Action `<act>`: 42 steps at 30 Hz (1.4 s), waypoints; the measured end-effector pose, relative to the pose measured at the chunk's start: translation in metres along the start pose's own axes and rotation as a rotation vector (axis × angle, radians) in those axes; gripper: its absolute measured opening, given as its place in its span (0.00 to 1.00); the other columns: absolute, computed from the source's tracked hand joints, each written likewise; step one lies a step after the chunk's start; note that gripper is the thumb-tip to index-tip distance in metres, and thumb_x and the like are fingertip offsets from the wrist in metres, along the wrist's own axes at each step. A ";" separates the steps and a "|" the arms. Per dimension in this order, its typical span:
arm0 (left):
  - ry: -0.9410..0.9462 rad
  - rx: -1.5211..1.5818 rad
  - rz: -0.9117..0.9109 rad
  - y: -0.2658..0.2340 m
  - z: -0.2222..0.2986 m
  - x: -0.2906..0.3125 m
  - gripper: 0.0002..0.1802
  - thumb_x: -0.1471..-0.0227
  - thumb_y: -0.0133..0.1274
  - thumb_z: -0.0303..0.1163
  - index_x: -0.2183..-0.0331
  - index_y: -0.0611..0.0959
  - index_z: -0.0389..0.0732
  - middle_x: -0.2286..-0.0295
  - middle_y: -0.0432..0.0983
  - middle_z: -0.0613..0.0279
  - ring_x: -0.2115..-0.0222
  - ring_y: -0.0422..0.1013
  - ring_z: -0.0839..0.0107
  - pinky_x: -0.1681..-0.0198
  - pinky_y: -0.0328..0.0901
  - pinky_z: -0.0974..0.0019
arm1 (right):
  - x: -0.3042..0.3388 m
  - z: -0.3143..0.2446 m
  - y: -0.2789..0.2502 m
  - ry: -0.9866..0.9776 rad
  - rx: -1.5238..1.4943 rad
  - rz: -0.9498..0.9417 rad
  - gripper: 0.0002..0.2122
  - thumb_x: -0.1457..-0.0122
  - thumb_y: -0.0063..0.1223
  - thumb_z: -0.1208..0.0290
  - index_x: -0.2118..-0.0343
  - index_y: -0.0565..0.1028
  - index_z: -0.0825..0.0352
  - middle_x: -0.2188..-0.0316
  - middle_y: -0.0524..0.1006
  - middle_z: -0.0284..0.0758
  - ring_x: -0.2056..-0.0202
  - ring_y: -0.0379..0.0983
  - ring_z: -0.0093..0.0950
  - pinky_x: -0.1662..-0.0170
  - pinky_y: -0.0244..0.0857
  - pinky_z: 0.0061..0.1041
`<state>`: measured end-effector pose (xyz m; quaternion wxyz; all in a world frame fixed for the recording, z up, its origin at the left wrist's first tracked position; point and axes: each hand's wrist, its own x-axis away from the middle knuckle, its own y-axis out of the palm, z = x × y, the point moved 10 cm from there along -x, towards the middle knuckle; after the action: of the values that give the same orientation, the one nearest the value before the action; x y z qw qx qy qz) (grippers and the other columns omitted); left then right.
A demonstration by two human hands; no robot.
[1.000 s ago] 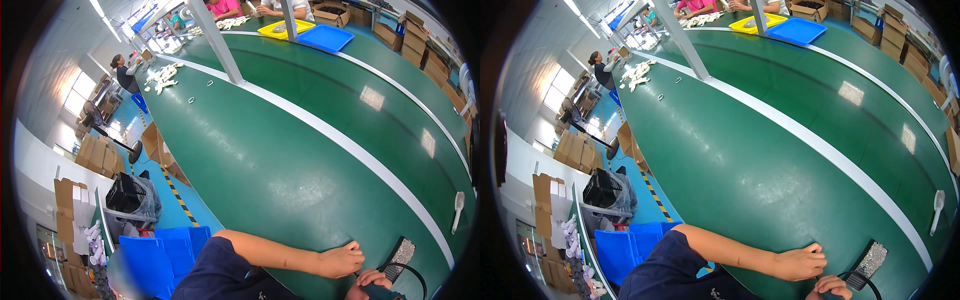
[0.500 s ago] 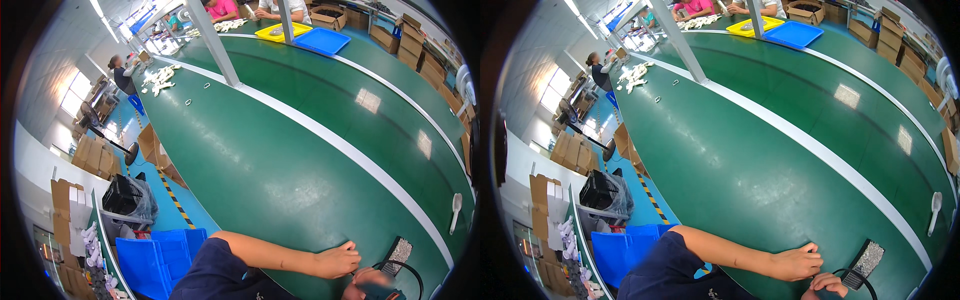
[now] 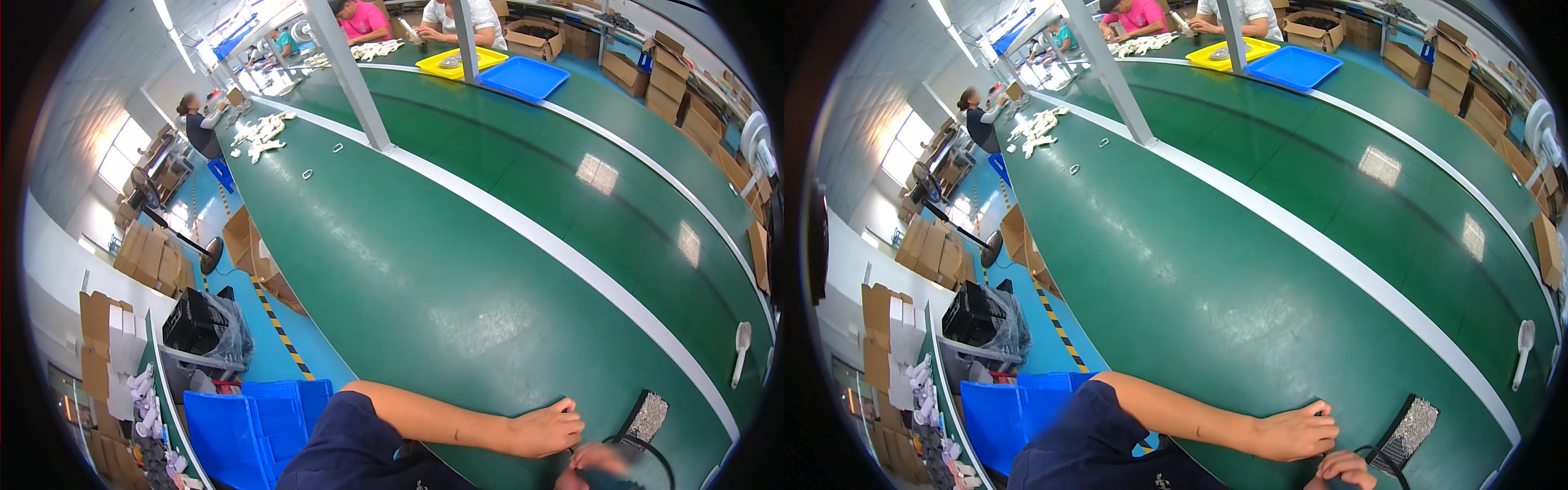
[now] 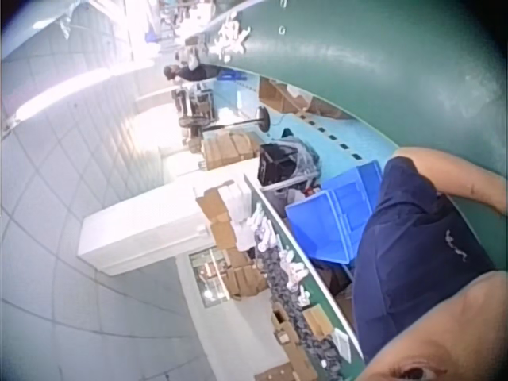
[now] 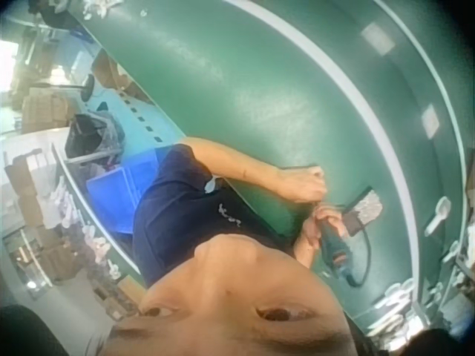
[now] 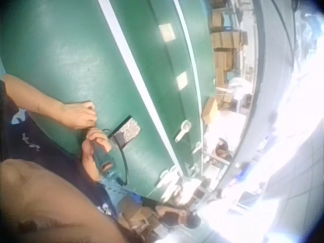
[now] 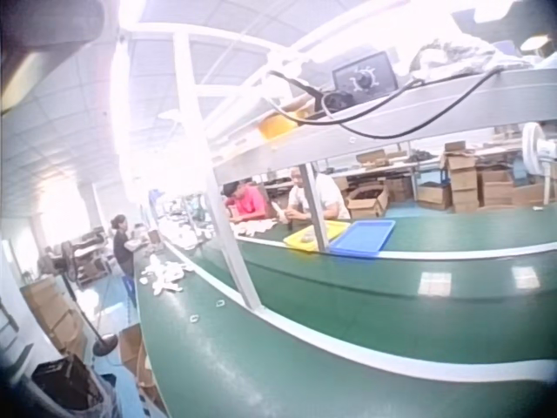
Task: Assembling portable mini fans using an electric screwdriver on an electronics assembly line.
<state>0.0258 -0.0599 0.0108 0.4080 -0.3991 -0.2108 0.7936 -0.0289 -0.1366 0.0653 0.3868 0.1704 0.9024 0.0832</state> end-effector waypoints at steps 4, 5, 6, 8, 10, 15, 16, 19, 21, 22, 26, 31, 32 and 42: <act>-0.019 0.005 -0.010 0.002 -0.003 0.001 0.04 0.53 0.52 0.26 0.78 0.75 0.40 0.73 0.64 0.61 0.67 0.65 0.66 0.48 0.55 0.56 | 0.003 0.025 -0.002 0.221 -0.010 0.080 0.34 0.53 0.61 0.38 0.59 0.64 0.66 0.75 0.70 0.40 0.77 0.67 0.30 0.77 0.62 0.24; -0.016 0.015 -0.009 0.004 -0.003 0.001 0.03 0.53 0.52 0.26 0.77 0.75 0.40 0.73 0.64 0.61 0.67 0.65 0.66 0.48 0.55 0.56 | 0.003 0.023 0.000 0.196 -0.052 0.056 0.34 0.53 0.62 0.39 0.59 0.65 0.66 0.76 0.70 0.40 0.77 0.67 0.30 0.77 0.62 0.24; -0.015 0.025 -0.009 0.004 -0.003 0.001 0.03 0.53 0.52 0.25 0.77 0.75 0.40 0.73 0.64 0.61 0.67 0.65 0.66 0.48 0.55 0.55 | 0.003 0.021 0.003 0.173 -0.094 0.031 0.33 0.52 0.62 0.39 0.59 0.65 0.66 0.76 0.70 0.40 0.77 0.67 0.30 0.77 0.62 0.24; -0.006 0.008 -0.016 0.006 -0.002 0.001 0.03 0.53 0.52 0.26 0.77 0.75 0.40 0.73 0.64 0.61 0.67 0.65 0.66 0.48 0.55 0.55 | 0.005 0.019 0.001 0.153 -0.068 0.027 0.33 0.52 0.62 0.40 0.59 0.65 0.66 0.76 0.70 0.40 0.77 0.67 0.30 0.77 0.62 0.24; 0.004 -0.007 -0.025 0.005 -0.002 0.002 0.03 0.53 0.52 0.26 0.76 0.75 0.40 0.73 0.64 0.61 0.67 0.64 0.65 0.47 0.55 0.54 | 0.004 0.017 0.002 0.134 -0.039 0.025 0.32 0.52 0.62 0.41 0.59 0.65 0.66 0.76 0.70 0.39 0.77 0.67 0.30 0.77 0.62 0.25; 0.053 0.043 -0.092 0.010 0.004 0.005 0.03 0.53 0.52 0.26 0.77 0.75 0.40 0.74 0.64 0.61 0.68 0.64 0.65 0.47 0.55 0.55 | 0.004 0.014 0.000 0.227 -0.050 0.072 0.32 0.51 0.61 0.41 0.59 0.65 0.66 0.77 0.70 0.39 0.78 0.67 0.30 0.77 0.62 0.24; 0.054 0.044 -0.092 0.009 0.005 0.005 0.03 0.53 0.52 0.26 0.77 0.75 0.40 0.74 0.64 0.61 0.68 0.64 0.65 0.47 0.55 0.55 | 0.004 0.014 0.001 0.227 -0.049 0.073 0.32 0.51 0.61 0.41 0.59 0.65 0.66 0.77 0.70 0.39 0.78 0.67 0.30 0.77 0.62 0.24; 0.065 0.043 -0.059 0.005 0.005 0.003 0.05 0.52 0.52 0.27 0.77 0.75 0.40 0.74 0.64 0.62 0.69 0.64 0.66 0.47 0.55 0.55 | 0.002 0.012 -0.001 0.156 -0.064 0.105 0.32 0.51 0.61 0.40 0.60 0.66 0.66 0.77 0.69 0.39 0.77 0.67 0.30 0.77 0.62 0.24; 0.058 0.055 0.000 0.000 0.005 0.003 0.06 0.52 0.52 0.28 0.78 0.75 0.40 0.74 0.64 0.62 0.68 0.64 0.67 0.47 0.55 0.56 | 0.005 0.005 -0.008 0.050 -0.083 0.150 0.32 0.51 0.61 0.40 0.59 0.66 0.66 0.77 0.70 0.38 0.78 0.67 0.30 0.77 0.63 0.24; 0.057 0.056 -0.001 0.001 0.005 0.003 0.06 0.52 0.52 0.28 0.78 0.75 0.40 0.74 0.64 0.62 0.68 0.64 0.67 0.47 0.55 0.56 | 0.005 0.007 -0.008 0.052 -0.082 0.151 0.32 0.51 0.61 0.40 0.59 0.66 0.66 0.77 0.70 0.38 0.78 0.67 0.30 0.77 0.63 0.24; 0.014 -0.006 -0.042 0.003 0.002 0.003 0.05 0.53 0.54 0.28 0.77 0.75 0.40 0.73 0.64 0.62 0.68 0.65 0.67 0.48 0.55 0.58 | 0.003 0.020 -0.003 0.165 -0.034 0.114 0.32 0.51 0.61 0.40 0.59 0.66 0.66 0.77 0.69 0.38 0.78 0.66 0.29 0.77 0.62 0.24; 0.001 0.046 -0.059 0.006 0.000 0.001 0.05 0.53 0.54 0.29 0.76 0.75 0.41 0.73 0.64 0.62 0.67 0.65 0.67 0.48 0.55 0.57 | 0.013 0.026 -0.011 0.119 -0.075 0.106 0.32 0.51 0.61 0.40 0.59 0.65 0.66 0.77 0.69 0.38 0.78 0.66 0.29 0.78 0.61 0.24; 0.007 0.035 -0.054 0.006 0.000 0.001 0.05 0.53 0.54 0.29 0.76 0.75 0.41 0.73 0.64 0.62 0.67 0.65 0.67 0.48 0.55 0.57 | 0.014 0.025 -0.012 0.117 -0.065 0.107 0.32 0.51 0.61 0.40 0.59 0.65 0.66 0.77 0.69 0.38 0.78 0.65 0.29 0.78 0.61 0.24; 0.062 0.089 -0.081 0.006 0.004 0.003 0.08 0.50 0.55 0.32 0.77 0.75 0.41 0.74 0.64 0.63 0.68 0.65 0.67 0.47 0.53 0.56 | -0.001 0.014 -0.004 0.197 -0.218 0.102 0.29 0.49 0.61 0.45 0.60 0.67 0.69 0.77 0.70 0.40 0.78 0.66 0.31 0.77 0.63 0.27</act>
<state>0.0183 -0.0610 0.0076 0.4635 -0.3962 -0.1788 0.7722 -0.0189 -0.1402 0.0557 0.3080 0.1639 0.9118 0.2166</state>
